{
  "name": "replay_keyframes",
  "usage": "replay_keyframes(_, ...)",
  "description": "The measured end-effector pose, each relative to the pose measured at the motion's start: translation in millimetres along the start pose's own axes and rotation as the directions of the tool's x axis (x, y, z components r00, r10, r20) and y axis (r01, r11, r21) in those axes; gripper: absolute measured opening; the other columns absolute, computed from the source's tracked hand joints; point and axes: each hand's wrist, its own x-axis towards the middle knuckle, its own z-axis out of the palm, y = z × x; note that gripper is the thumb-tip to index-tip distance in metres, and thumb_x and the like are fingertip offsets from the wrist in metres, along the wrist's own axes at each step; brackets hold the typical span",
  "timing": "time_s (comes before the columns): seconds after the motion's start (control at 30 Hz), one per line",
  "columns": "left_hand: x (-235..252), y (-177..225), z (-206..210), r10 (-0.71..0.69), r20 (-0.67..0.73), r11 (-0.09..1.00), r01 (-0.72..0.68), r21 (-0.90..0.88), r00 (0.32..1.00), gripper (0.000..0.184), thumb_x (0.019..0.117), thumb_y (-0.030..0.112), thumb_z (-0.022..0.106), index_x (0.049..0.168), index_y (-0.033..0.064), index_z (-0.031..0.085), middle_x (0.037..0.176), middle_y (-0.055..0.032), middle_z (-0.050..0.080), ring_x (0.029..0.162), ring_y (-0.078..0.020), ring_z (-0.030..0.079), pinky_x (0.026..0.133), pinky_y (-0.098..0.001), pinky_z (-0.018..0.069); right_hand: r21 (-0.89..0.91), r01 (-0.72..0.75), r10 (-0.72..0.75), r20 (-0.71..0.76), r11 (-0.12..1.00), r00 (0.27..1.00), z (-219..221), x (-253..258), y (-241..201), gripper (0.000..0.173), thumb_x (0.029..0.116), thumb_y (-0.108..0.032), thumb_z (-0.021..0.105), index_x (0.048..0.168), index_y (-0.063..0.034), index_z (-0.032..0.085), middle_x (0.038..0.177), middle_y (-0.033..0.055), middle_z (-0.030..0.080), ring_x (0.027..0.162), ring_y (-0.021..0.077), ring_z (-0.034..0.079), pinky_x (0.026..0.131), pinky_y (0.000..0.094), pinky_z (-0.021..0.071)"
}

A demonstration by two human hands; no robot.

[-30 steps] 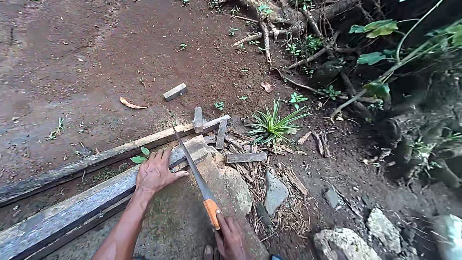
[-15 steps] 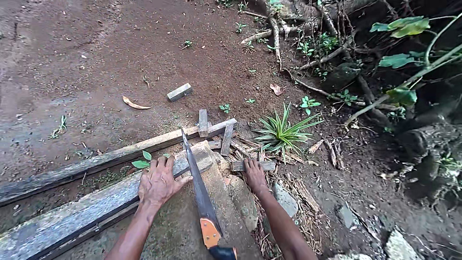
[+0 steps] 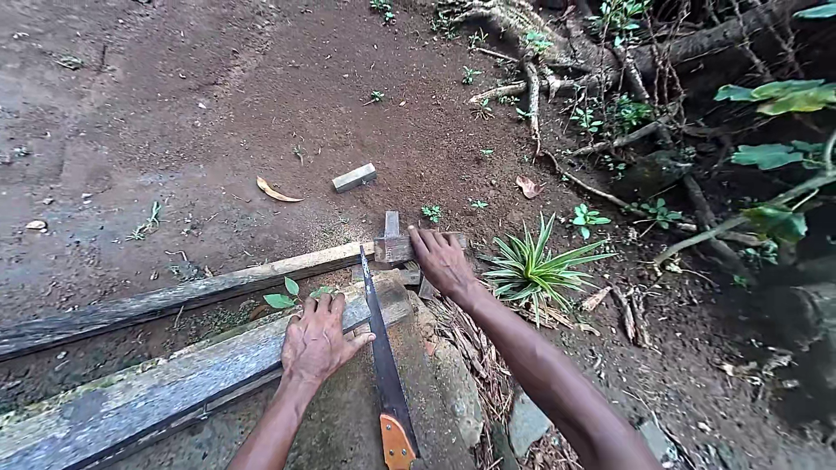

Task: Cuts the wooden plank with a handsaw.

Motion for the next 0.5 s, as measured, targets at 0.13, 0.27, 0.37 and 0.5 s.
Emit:
replay_keyframes(0.13,-0.7,1.9,-2.0,-0.01,0.027,1.0,0.01,-0.004,1.0,0.107,0.069,0.095,0.057,0.145,0.0186,0.056,0.143,-0.0098,0.06,0.131,-0.0376,0.057,0.087,-0.0559,0.0551,-0.1,0.065,-0.044,0.199,0.993,0.979,-21.0,71.0,7.4,0.066,0.094,-0.005,0.065,0.155,-0.0138,0.042,0.145,0.0204,0.054,0.127,0.0401,0.058,0.097,0.0601,0.0503)
replay_keyframes(0.27,0.2,2.3,-4.3,-0.015,0.085,1.0,0.018,-0.025,0.996,0.11,0.0687,0.095,0.056,0.147,0.0181,0.054,0.145,-0.0108,0.059,0.134,-0.0388,0.054,0.089,-0.0582,0.0543,-0.025,-0.042,0.048,0.636,0.999,0.771,-33.5,107.1,27.8,0.047,0.0953,-0.019,0.067,0.141,-0.0139,0.059,0.13,0.0189,0.065,0.115,0.0417,0.065,0.088,0.0645,0.0533)
replay_keyframes(0.37,0.7,2.2,-5.2,-0.011,0.119,1.0,0.014,-0.018,0.993,0.111,0.0693,0.097,0.053,0.148,0.0187,0.053,0.147,-0.0111,0.058,0.136,-0.0387,0.054,0.09,-0.0578,0.0546,-0.012,-0.16,0.108,0.786,0.987,0.608,-0.9,115.7,56.4,0.046,0.095,-0.027,0.069,0.138,-0.0137,0.061,0.124,0.0223,0.067,0.115,0.0445,0.064,0.091,0.0687,0.0504)
replay_keyframes(0.5,0.1,2.6,-2.1,-0.009,0.1,1.0,0.009,0.006,0.995,0.111,0.0688,0.098,0.051,0.148,0.0204,0.053,0.145,-0.0091,0.06,0.135,-0.0371,0.055,0.088,-0.0556,0.0554,-0.012,-0.569,0.454,0.616,0.822,0.643,69.2,80.1,66.0,0.063,0.0964,-0.034,0.065,0.152,-0.0134,0.046,0.144,0.0257,0.054,0.125,0.0464,0.058,0.098,0.0656,0.0488)
